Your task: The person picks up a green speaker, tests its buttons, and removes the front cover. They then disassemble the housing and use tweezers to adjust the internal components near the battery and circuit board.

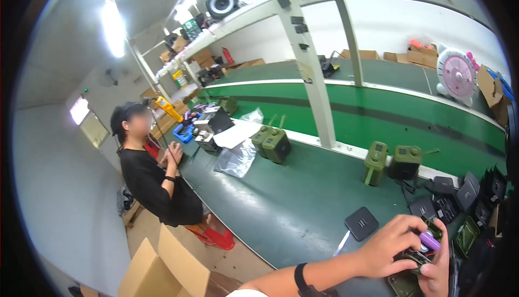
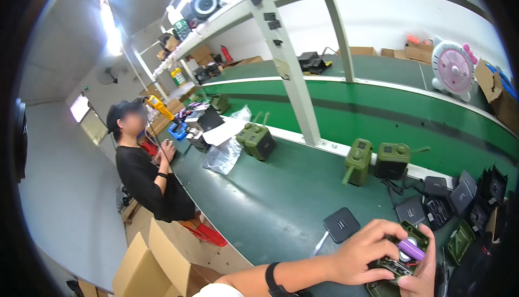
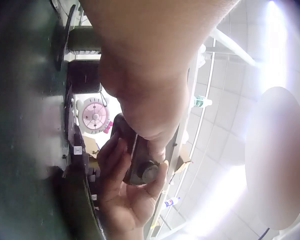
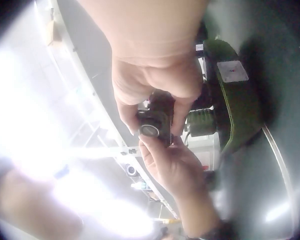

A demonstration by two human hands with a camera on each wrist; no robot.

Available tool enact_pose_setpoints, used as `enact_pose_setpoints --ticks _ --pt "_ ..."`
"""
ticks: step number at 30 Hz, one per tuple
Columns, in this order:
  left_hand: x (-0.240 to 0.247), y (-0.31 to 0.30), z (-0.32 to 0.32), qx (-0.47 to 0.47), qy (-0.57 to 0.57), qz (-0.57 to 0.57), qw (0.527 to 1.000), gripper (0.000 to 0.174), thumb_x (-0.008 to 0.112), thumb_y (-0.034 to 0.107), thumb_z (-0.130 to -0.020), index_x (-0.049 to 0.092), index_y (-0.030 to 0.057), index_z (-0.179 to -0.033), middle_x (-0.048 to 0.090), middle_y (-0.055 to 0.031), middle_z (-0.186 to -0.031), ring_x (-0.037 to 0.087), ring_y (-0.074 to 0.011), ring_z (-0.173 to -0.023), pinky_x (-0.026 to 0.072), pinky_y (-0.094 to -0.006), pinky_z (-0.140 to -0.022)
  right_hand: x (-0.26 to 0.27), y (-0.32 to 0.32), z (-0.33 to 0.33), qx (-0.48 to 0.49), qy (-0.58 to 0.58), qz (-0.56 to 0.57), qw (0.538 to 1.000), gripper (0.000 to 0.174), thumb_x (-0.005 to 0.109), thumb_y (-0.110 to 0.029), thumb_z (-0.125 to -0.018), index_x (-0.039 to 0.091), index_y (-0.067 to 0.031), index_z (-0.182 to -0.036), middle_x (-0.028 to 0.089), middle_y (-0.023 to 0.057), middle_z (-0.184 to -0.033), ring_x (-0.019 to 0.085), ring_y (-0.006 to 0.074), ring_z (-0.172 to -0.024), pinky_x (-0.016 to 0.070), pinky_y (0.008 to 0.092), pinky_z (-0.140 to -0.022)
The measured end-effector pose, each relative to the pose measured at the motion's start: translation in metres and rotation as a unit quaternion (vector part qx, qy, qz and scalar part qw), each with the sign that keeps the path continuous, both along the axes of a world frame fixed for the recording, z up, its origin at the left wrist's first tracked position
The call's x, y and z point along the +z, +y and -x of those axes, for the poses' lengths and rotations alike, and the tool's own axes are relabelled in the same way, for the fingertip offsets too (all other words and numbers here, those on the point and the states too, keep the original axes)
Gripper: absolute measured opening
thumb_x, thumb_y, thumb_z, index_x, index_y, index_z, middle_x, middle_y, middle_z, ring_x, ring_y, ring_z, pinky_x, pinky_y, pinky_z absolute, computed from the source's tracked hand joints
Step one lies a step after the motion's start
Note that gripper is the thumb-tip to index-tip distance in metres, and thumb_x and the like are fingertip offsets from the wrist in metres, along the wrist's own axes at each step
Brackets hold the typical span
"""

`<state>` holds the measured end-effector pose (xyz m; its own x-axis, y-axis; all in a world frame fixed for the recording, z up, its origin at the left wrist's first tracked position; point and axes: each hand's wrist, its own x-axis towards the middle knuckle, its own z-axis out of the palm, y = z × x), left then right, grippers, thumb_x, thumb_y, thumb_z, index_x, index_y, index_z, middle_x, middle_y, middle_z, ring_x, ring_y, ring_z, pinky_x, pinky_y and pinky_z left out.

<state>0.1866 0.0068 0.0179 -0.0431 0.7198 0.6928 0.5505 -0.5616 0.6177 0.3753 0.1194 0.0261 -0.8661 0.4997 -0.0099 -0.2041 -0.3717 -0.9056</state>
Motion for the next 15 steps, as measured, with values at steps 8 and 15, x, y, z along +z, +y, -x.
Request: enact_pose_setpoints --ticks 8,15 --pt "0.002 -0.004 0.002 -0.007 -0.197 0.143 0.97 0.094 0.078 0.056 -0.084 0.037 -0.0014 -0.147 0.043 -0.0252 -0.148 0.052 -0.0411 -0.132 0.0451 -0.0494 -0.108 -0.013 -0.002 0.004 -0.075 0.056 -0.084 0.992 0.124 0.095 0.004 -0.06 0.02 -0.0136 -0.157 0.041 0.0119 -0.148 0.051 0.0248 -0.133 0.0517 0.0444 -0.104" --pt "0.0 -0.002 0.003 0.044 -0.037 0.194 0.979 0.055 0.067 0.054 -0.092 0.054 0.0005 -0.092 0.057 -0.0189 -0.078 0.058 -0.0415 -0.073 0.0471 -0.0461 -0.065 -0.004 -0.009 0.001 -0.046 0.075 -0.081 0.993 0.118 0.091 0.005 -0.069 0.014 -0.012 -0.157 0.046 0.0141 -0.145 0.051 0.0247 -0.135 0.0459 0.0431 -0.112"
